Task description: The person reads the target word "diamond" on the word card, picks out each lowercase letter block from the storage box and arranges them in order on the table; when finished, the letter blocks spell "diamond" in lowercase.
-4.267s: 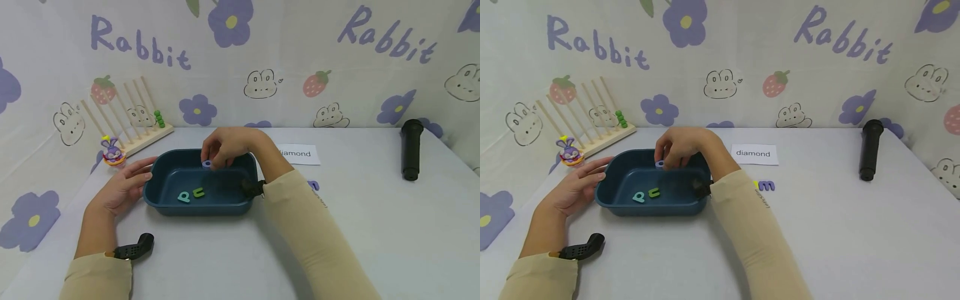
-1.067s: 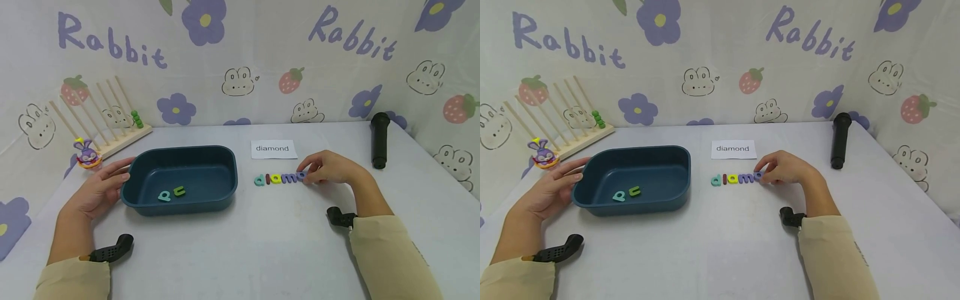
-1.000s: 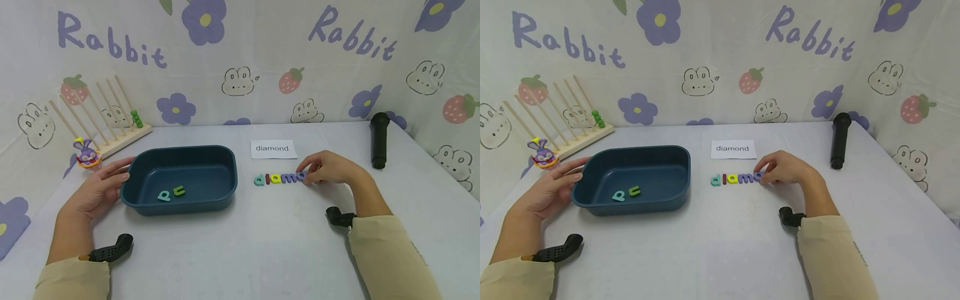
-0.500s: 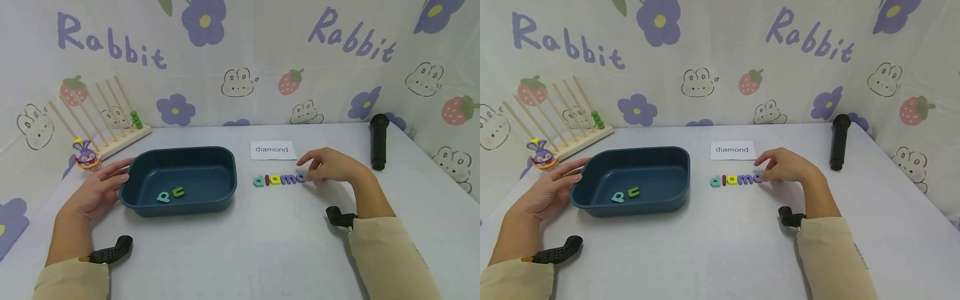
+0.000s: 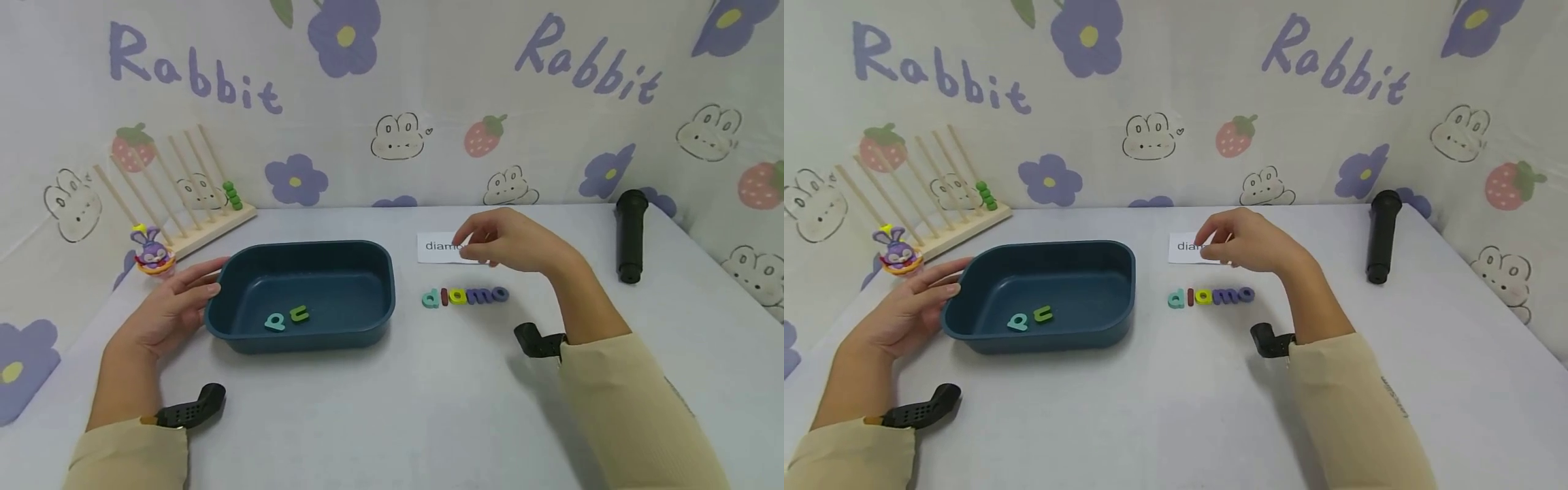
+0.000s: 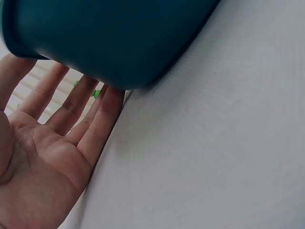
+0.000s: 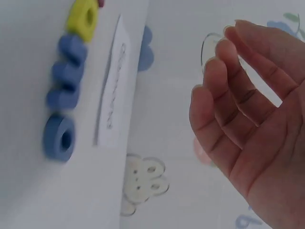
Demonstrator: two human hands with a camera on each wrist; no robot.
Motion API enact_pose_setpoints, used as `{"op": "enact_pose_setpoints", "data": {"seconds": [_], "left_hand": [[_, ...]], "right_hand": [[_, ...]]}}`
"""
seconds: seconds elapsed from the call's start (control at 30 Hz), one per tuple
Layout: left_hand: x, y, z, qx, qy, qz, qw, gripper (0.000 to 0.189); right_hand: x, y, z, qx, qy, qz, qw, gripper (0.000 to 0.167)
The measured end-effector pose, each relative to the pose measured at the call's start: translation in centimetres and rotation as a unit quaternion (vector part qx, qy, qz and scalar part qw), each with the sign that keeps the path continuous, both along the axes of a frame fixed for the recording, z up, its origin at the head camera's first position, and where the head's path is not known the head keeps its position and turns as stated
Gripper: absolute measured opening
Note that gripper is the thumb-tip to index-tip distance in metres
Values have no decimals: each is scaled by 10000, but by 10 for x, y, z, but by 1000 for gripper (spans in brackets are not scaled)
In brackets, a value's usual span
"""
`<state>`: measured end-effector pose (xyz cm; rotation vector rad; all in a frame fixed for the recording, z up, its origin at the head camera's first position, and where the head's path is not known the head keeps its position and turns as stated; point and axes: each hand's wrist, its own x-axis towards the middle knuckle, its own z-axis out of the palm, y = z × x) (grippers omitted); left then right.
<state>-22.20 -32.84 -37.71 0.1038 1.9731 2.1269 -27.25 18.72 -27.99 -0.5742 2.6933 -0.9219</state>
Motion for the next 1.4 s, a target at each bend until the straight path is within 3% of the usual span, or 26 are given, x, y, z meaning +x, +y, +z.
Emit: {"op": "enact_pose_setpoints", "data": {"seconds": [0.23, 0.6, 0.93, 1.4], "left_hand": [[0, 1, -2, -133, -107, 63, 9998, 46], [-1, 4, -2, -141, -86, 64, 9998, 49], [-2, 6, -2, -13, -141, 119, 9998, 50], [-2, -2, -1, 0, -156, 225, 9996, 51]], "right_hand": [[-14, -42, 16, -248, -70, 496, 9984, 20], [-30, -112, 31, 207, -415, 1419, 9888, 23], [-38, -164, 29, 53, -444, 1907, 9806, 21], [-42, -214, 13, 482, -736, 2492, 9644, 21]]}}
